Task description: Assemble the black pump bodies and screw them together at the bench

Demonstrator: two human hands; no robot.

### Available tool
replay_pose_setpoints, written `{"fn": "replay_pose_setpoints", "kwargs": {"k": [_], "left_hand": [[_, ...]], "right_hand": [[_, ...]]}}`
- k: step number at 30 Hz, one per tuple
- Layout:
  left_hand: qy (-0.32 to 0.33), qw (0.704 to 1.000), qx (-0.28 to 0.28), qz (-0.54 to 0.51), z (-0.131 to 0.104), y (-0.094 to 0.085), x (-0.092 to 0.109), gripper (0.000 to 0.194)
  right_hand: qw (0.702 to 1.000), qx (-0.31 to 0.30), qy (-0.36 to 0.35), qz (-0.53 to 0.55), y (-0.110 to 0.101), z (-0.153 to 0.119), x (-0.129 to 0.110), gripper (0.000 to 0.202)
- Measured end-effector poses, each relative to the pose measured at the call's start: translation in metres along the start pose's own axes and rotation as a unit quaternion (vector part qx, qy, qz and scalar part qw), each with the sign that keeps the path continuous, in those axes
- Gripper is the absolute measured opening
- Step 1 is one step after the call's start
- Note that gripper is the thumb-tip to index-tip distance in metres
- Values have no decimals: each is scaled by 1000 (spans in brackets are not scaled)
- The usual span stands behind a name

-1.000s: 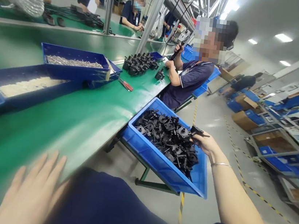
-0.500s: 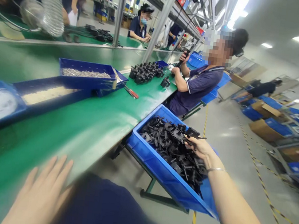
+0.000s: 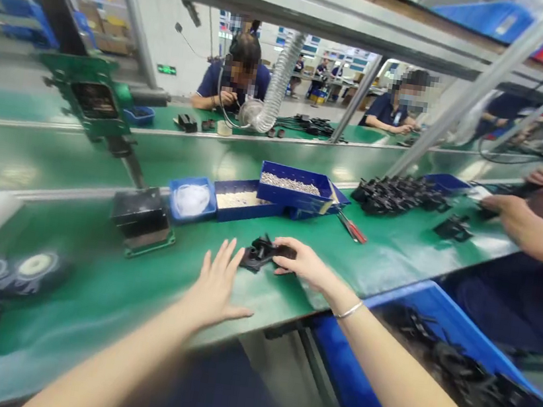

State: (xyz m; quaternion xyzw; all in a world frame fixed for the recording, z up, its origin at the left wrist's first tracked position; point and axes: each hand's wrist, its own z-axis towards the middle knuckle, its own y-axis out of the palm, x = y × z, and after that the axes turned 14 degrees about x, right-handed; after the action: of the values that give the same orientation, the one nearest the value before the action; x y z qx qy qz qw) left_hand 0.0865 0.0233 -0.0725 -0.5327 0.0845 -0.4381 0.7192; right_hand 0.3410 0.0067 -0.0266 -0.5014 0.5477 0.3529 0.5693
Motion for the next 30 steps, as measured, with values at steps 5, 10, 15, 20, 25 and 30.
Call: {"fn": "replay_pose_setpoints", "kwargs": {"k": [5, 10, 15, 20, 25, 30], "left_hand": [[-34, 996, 61, -56, 40, 21, -11, 132], [-49, 992, 94, -75, 56, 26, -14, 121], [-63, 989, 123, -51, 69, 26, -23, 120], [9, 995, 18, -95, 76, 23, -28, 113], [45, 995, 12, -91, 75, 20, -21, 102], [-7, 995, 95, -21, 119, -3, -28, 62]], "right_hand": [[997, -40, -50, -36, -4, 23, 4, 52], [994, -10, -105, -40, -8, 40, 28, 49], [984, -72, -161, -36, 17, 44, 19, 49], [968, 62, -230, -77, -23, 44, -20, 27], [895, 371, -211, -133, -128, 90, -37, 29], [894, 327, -144, -272, -173, 169, -41, 21]]}}
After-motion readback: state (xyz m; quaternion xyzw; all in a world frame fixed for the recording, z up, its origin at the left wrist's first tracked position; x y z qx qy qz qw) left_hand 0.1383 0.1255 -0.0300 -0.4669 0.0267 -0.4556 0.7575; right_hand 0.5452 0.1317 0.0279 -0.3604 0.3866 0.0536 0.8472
